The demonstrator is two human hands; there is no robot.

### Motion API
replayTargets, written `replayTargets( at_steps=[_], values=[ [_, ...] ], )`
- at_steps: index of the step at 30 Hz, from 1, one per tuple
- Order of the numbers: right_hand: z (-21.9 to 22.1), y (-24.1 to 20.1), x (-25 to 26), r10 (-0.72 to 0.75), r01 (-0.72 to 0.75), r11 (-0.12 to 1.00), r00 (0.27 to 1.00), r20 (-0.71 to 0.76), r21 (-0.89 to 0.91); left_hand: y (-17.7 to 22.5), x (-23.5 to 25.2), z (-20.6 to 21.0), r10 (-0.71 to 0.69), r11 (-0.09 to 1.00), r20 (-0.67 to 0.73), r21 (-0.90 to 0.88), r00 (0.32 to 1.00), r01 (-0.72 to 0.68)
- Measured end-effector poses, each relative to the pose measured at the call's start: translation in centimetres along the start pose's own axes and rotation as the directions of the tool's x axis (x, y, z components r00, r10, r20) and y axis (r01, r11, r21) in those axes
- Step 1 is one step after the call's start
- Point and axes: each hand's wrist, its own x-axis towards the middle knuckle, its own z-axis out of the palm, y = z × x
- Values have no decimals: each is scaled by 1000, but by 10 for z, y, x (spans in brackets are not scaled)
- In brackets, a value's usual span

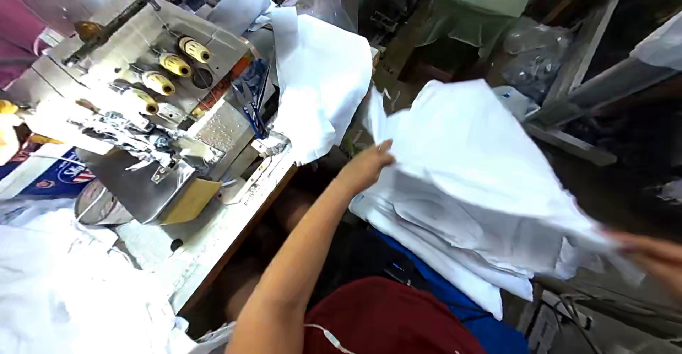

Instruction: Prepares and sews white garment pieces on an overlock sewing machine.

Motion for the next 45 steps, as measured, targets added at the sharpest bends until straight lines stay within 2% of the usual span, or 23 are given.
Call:
replayTargets(
  at_steps=[3,5,6,7,8,10,11,13,15,16,19,22,24,27,30,33,35,36,38,39,40,42,45],
  values=[
    [71,36,1,190,-165,978,956,225,-124,-33,-33,51,-184,981,241,-21,953,195],
    [96,38,17,312,-151,923,833,458,-354,-35,-48,62,-255,964,338,17,906,265],
    [102,24,32,403,-118,865,743,535,-488,-32,-52,60,-301,950,390,44,870,309],
    [108,2,47,434,-57,814,721,540,-578,-28,-55,55,-338,936,435,67,835,344],
    [114,-26,60,363,5,804,788,498,-594,-23,-59,48,-360,927,474,83,804,366],
    [139,-89,84,-42,213,833,944,326,-510,-17,-71,29,-343,925,512,37,788,379],
    [158,-115,98,-301,369,820,928,218,-439,-13,-79,19,-317,927,515,-12,797,376],
    [207,-155,134,-699,658,672,716,4,-340,-5,-97,-2,-275,922,465,-120,842,368],
    [255,-188,168,-854,790,519,494,-162,-327,4,-117,-21,-286,902,318,-230,904,366],
    [275,-201,182,-879,815,475,425,-216,-332,7,-127,-29,-308,888,213,-286,927,361],
    [311,-228,214,-908,835,410,337,-249,-367,10,-149,-48,-406,841,-128,-439,905,315],
    [318,-237,229,-932,836,358,292,-216,-416,7,-152,-65,-526,758,-263,-576,809,305],
    [312,-241,229,-936,841,350,296,-192,-412,6,-143,-76,-610,701,-288,-631,738,333],
    [302,-246,223,-934,846,354,298,-197,-398,-3,-122,-82,-641,707,-388,-634,662,313],
    [295,-252,220,-932,855,354,291,-215,-379,-9,-100,-92,-640,719,-364,-593,677,362],
    [293,-258,219,-930,865,356,289,-228,-355,-10,-86,-98,-656,636,-265,-698,707,329],
    [292,-259,216,-883,867,449,395,-254,-214,-11,-83,-97,-667,493,-220,-846,712,201],
    [292,-260,213,-824,840,538,505,-258,-71,-11,-82,-97,-674,404,-195,-905,713,134],
    [289,-266,205,-606,633,701,772,-193,328,-11,-82,-96,-691,245,-151,-969,706,32],
    [289,-268,204,-485,483,718,863,-137,501,-11,-82,-94,-698,206,-145,-979,701,3],
    [291,-269,204,-407,377,695,908,-97,612,-11,-81,-92,-709,197,-152,-980,689,-13],
    [297,-269,200,-419,426,692,894,-155,583,-10,-77,-89,-734,234,-181,-972,654,-7],
    [306,-263,197,-654,724,653,686,-319,221,-12,-74,-83,-728,363,-254,-931,637,44]
  ],
)
